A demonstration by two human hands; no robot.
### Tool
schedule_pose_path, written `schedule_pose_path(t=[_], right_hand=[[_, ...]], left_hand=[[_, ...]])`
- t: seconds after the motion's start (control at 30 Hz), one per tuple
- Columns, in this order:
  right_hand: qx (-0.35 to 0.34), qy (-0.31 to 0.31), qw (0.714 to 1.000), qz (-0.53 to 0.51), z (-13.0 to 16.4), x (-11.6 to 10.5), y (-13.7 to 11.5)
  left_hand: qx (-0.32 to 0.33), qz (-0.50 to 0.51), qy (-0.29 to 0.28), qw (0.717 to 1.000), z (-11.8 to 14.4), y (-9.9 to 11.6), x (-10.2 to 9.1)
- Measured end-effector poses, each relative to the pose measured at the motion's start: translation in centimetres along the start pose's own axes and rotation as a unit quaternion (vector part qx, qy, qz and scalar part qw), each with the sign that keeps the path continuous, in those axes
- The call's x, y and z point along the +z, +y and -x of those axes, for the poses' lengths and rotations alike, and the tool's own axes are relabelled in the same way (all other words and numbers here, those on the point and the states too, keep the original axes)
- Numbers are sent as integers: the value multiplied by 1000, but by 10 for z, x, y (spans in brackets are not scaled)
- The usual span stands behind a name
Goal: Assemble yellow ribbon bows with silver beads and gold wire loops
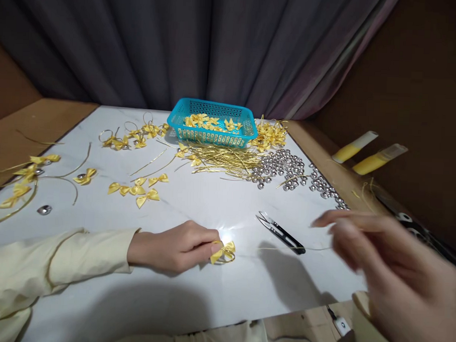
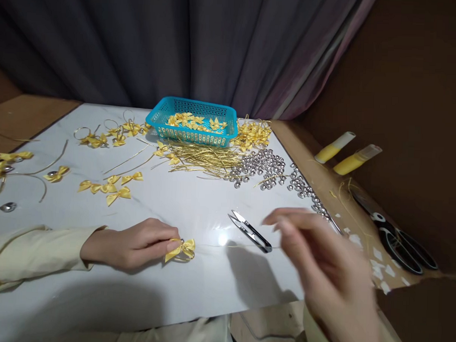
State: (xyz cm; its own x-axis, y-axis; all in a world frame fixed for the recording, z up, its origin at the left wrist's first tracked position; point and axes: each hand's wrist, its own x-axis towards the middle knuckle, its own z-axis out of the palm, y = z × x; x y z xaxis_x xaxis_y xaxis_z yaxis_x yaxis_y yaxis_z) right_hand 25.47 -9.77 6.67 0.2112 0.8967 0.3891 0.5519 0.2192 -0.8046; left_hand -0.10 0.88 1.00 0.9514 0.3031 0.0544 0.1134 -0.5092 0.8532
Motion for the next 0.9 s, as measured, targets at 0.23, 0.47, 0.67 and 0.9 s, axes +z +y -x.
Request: schedule_pose_path(t=[0.23, 0.47, 0.67, 0.9], right_hand=[[-48, -349, 936, -14, 9, 55, -2], [-67, -375, 924, -41, 8, 65, 2], [-80, -335, 938, -32, 10, 67, 2], [-133, -288, 947, -45, 10, 64, 6]], left_hand=[[37, -8, -5, 999, 1, 6, -4], [4, 5, -4, 1000, -2, 13, -8], [-48, 90, 9, 995, -1, 19, -14], [-6, -25, 72, 997, 4, 22, -10]])
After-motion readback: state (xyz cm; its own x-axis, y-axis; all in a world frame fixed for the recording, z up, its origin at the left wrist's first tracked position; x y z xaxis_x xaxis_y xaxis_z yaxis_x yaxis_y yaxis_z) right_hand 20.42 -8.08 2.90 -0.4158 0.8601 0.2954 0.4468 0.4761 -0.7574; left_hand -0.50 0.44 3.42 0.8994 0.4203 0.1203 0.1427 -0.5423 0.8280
